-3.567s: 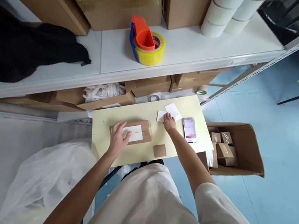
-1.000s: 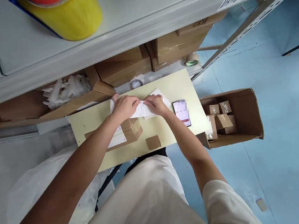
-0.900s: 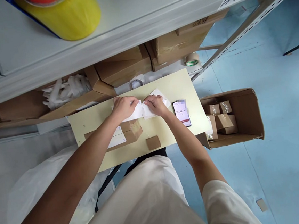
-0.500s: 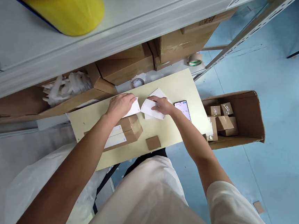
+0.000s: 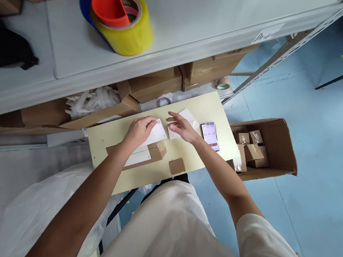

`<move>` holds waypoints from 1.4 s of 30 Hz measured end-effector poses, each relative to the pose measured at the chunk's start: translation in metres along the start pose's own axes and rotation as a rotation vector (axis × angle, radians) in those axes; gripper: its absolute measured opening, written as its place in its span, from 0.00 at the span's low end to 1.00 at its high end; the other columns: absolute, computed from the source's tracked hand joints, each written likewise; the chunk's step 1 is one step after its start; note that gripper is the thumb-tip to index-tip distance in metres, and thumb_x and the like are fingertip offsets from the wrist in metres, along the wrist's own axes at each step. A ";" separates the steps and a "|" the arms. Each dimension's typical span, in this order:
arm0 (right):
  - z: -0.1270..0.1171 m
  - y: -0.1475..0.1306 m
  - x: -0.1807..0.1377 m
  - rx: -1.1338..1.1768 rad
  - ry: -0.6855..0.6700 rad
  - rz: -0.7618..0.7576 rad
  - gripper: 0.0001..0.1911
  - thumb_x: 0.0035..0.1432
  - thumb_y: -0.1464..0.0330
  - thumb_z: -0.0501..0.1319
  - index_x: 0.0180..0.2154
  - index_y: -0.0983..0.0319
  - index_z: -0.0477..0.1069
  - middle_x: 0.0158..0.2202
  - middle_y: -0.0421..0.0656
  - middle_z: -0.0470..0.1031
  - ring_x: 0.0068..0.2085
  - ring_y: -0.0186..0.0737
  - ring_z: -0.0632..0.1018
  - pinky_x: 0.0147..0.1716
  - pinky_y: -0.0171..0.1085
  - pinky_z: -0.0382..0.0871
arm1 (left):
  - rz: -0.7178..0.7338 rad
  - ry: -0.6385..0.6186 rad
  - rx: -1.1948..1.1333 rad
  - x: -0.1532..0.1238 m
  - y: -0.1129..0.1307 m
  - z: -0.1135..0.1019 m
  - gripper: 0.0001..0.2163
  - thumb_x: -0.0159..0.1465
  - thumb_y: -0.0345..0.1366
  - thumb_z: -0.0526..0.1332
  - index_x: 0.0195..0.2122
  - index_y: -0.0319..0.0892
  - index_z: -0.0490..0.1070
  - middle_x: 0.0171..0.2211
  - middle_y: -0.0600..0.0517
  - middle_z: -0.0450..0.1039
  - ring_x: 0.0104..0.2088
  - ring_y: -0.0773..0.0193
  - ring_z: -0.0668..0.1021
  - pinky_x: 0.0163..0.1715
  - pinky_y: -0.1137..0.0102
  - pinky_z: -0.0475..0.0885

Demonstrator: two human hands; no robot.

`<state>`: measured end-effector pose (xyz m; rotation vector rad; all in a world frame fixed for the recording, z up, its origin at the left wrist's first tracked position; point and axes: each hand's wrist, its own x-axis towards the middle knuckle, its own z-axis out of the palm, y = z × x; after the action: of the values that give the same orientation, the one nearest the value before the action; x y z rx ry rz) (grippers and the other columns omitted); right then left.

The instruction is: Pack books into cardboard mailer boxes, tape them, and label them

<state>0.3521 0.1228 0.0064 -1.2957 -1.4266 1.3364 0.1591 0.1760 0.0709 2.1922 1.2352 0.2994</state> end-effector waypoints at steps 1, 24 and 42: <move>0.008 -0.014 -0.003 0.087 -0.017 -0.003 0.36 0.53 0.51 0.59 0.60 0.57 0.55 0.48 0.48 0.72 0.42 0.43 0.76 0.41 0.43 0.69 | 0.014 0.005 -0.039 -0.007 0.004 -0.004 0.14 0.66 0.40 0.50 0.42 0.44 0.74 0.40 0.49 0.78 0.40 0.60 0.77 0.41 0.68 0.68; 0.168 -0.170 -0.134 -0.677 0.256 -0.630 0.15 0.59 0.69 0.58 0.48 0.48 0.69 0.45 0.41 0.77 0.47 0.44 0.76 0.53 0.50 0.61 | -0.164 0.379 -1.609 -0.240 0.044 -0.044 0.13 0.53 0.45 0.67 0.31 0.43 0.68 0.29 0.54 0.73 0.32 0.67 0.77 0.43 0.67 0.70; 0.227 -0.194 -0.163 -0.385 0.217 -0.436 0.07 0.57 0.65 0.62 0.38 0.49 0.76 0.35 0.41 0.80 0.38 0.46 0.79 0.41 0.48 0.71 | 0.141 0.412 -0.978 -0.289 0.003 -0.071 0.08 0.58 0.41 0.62 0.26 0.46 0.74 0.27 0.52 0.70 0.30 0.64 0.72 0.32 0.69 0.67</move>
<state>0.1293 -0.0669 0.1801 -1.2247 -1.7379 0.6351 -0.0282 -0.0395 0.1558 1.3766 0.8326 1.1775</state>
